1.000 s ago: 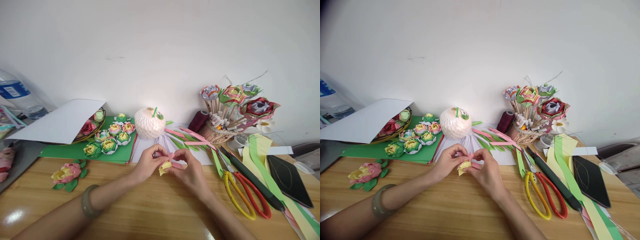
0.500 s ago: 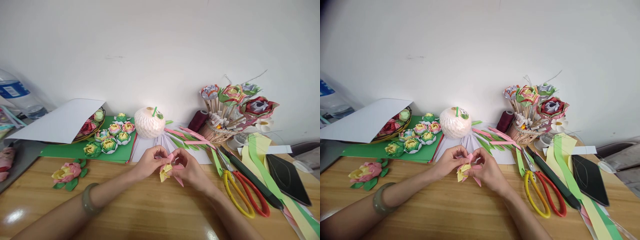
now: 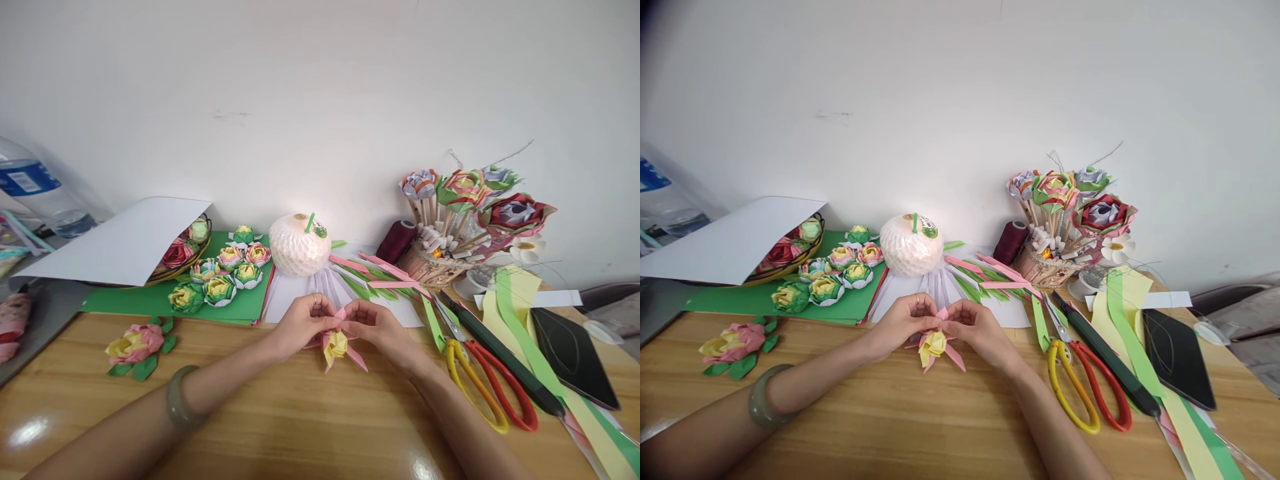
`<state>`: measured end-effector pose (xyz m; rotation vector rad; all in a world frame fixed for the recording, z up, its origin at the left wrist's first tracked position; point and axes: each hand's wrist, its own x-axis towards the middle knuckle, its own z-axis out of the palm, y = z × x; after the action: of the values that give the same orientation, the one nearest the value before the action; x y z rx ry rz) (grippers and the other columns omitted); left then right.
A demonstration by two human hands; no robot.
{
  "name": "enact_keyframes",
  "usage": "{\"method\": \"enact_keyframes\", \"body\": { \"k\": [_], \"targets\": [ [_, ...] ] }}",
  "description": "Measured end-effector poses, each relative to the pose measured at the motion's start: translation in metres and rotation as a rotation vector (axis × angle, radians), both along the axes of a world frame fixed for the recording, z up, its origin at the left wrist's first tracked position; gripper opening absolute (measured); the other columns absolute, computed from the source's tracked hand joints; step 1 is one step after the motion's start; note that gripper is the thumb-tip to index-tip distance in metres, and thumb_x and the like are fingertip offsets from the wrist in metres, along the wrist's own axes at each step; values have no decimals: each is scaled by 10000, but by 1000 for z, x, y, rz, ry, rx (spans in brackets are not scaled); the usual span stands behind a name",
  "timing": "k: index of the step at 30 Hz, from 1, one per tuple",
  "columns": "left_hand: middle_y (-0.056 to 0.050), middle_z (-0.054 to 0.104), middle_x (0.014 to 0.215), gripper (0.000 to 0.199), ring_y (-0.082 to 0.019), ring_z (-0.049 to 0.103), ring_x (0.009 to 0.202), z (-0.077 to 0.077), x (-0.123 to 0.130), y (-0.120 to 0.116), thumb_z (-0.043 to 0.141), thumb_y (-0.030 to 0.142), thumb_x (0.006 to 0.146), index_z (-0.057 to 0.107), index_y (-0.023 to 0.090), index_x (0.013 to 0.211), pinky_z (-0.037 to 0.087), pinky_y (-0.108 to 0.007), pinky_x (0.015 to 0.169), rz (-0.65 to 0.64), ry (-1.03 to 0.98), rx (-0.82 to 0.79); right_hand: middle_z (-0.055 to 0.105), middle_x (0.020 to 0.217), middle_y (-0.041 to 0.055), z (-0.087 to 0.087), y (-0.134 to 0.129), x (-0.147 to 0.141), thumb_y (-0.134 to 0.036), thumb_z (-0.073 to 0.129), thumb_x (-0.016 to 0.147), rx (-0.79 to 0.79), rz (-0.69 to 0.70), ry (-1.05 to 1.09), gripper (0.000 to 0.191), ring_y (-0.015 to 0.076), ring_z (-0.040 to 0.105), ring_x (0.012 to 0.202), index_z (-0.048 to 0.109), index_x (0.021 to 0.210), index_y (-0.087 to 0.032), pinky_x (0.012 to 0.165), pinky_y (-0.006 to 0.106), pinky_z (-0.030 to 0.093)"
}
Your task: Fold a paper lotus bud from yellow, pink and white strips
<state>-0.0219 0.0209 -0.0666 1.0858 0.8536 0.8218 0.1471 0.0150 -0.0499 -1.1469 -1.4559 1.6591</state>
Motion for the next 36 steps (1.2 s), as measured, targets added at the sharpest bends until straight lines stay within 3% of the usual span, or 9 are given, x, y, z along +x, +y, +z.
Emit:
{"method": "enact_keyframes", "body": {
  "k": [8, 11, 17, 25, 30, 33, 36],
  "targets": [
    [7, 594, 598, 247, -63, 506, 450, 8, -2, 0, 687, 296, 638, 542, 124, 740, 324, -157, 379, -84, 44, -33, 590, 661, -23, 1, -2, -1, -354, 718, 610, -40, -53, -18, 276, 112, 571, 636, 576, 706, -138, 643, 259, 464],
    [21, 571, 556, 246, -64, 492, 438, 8, -3, 1, 695, 282, 626, 549, 123, 745, 317, -160, 381, -90, 50, -59, 604, 672, -17, 2, -2, -1, -356, 721, 607, -55, -56, -1, 277, 114, 580, 645, 580, 703, -138, 656, 262, 469],
    [-23, 633, 677, 226, -74, 527, 494, 4, -4, 2, 695, 264, 622, 564, 118, 733, 367, -181, 446, -89, 5, -87, 624, 702, -7, 1, -1, 1, -383, 712, 614, -101, -21, 16, 289, 124, 601, 672, 602, 724, -140, 687, 274, 480],
    [-31, 639, 645, 219, -76, 511, 477, 5, -3, 3, 693, 268, 610, 569, 114, 705, 326, -169, 405, -43, 60, -26, 609, 660, -17, -1, -2, -2, -370, 694, 631, -42, -76, -40, 252, 127, 596, 629, 584, 680, -149, 639, 275, 482],
    [-20, 625, 614, 238, -78, 506, 446, -3, -2, 3, 705, 282, 597, 561, 118, 693, 331, -170, 378, -17, 65, 17, 575, 594, -24, -3, -5, -7, -343, 663, 664, 120, -142, -179, 224, 112, 531, 556, 558, 615, -151, 537, 238, 412],
    [17, 574, 529, 254, -59, 443, 366, -4, -1, 2, 693, 323, 610, 535, 130, 658, 289, -165, 328, 11, 61, 36, 585, 612, -11, -4, -6, -9, -348, 627, 699, 215, -172, -253, 216, 121, 523, 576, 566, 639, -150, 539, 239, 397],
    [31, 540, 498, 268, -51, 413, 350, -2, 0, 2, 674, 359, 637, 536, 131, 658, 271, -164, 321, 39, 73, 43, 610, 659, 1, -4, -5, -8, -359, 605, 718, 197, -141, -273, 216, 126, 536, 603, 594, 701, -144, 553, 237, 399]
  ]
}}
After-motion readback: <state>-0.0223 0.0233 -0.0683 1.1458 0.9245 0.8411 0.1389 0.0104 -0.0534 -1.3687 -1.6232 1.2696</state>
